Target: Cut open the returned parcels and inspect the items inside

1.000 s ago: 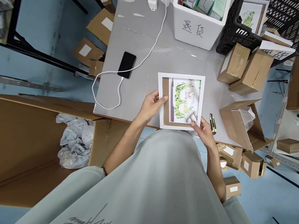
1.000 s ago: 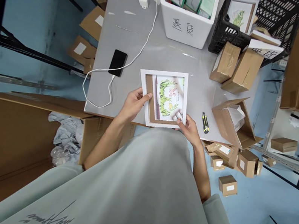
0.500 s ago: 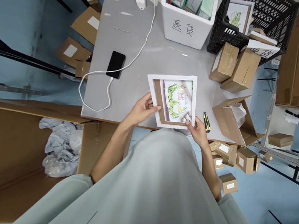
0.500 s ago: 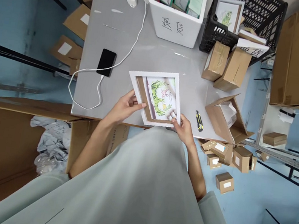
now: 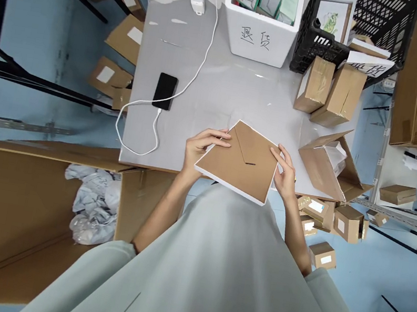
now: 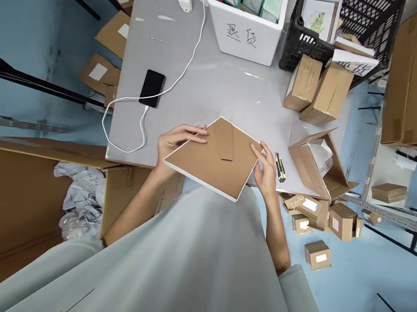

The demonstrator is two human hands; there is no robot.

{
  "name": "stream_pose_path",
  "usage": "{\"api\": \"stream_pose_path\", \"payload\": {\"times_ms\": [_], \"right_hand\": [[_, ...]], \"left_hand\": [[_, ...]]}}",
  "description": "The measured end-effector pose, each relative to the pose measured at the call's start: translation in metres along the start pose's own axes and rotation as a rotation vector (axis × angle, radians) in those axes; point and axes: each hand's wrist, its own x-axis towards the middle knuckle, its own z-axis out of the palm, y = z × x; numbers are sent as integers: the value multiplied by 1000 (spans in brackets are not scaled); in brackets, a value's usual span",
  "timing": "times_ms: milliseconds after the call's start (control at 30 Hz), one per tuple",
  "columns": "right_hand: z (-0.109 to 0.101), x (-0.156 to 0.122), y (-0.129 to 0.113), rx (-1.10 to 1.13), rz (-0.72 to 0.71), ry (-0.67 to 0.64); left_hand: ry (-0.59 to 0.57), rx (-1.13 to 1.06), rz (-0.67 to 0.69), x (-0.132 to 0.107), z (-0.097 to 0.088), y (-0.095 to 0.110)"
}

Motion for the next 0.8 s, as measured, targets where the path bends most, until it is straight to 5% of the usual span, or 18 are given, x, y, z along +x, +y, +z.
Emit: {"api": "stream_pose_path", "payload": {"times_ms": [167, 300, 467, 633, 800], "right_hand": [[-3, 2, 10, 25, 22, 59], [-1, 0, 19, 81, 193, 97], [6, -1, 25, 198, 394, -23], [3, -1, 24, 427, 482, -43], [-16, 5, 28, 489, 441, 34]], "left_hand": [[52, 22, -26, 1, 8, -10], [54, 124, -113, 10, 10, -32], [-38, 171, -286, 19, 16, -53], [-211, 57, -403, 23, 24, -44], [-447, -5, -688, 37, 33, -27]]}}
